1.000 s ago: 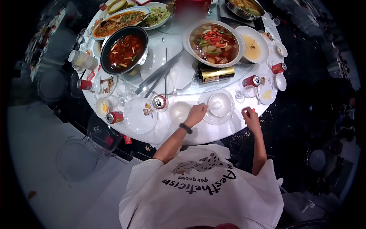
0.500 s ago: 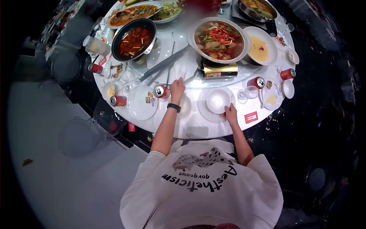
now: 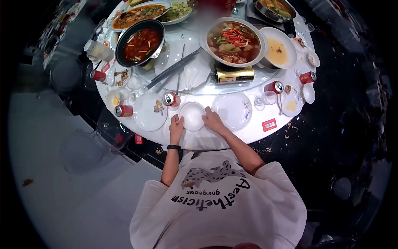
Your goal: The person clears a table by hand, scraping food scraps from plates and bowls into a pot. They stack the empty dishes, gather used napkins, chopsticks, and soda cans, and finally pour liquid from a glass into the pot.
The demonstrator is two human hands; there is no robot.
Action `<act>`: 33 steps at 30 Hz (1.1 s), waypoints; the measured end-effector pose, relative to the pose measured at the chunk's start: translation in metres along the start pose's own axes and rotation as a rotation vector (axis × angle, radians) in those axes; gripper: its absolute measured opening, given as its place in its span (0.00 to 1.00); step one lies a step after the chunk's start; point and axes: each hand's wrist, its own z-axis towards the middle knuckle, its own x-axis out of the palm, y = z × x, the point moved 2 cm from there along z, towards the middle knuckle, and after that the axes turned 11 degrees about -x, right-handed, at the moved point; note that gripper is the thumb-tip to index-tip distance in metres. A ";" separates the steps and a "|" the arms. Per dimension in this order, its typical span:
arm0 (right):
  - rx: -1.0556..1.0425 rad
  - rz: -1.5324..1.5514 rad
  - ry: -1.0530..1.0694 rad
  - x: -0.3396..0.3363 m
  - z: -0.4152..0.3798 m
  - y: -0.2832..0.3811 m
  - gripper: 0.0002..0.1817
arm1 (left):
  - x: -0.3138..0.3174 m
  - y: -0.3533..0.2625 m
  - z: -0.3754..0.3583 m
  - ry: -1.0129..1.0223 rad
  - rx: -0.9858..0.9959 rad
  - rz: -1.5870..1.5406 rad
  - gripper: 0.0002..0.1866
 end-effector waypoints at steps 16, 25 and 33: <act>0.555 -0.177 -0.856 -0.162 -0.144 -0.139 0.13 | -0.008 -0.011 0.007 0.063 0.119 0.259 0.17; 0.491 -0.511 -0.724 -0.245 -0.140 -0.258 0.17 | 0.020 -0.090 -0.065 -0.146 0.587 0.491 0.12; 0.415 0.563 -0.602 -0.206 -0.205 -0.173 0.13 | 0.016 -0.104 -0.072 -0.228 0.432 0.358 0.09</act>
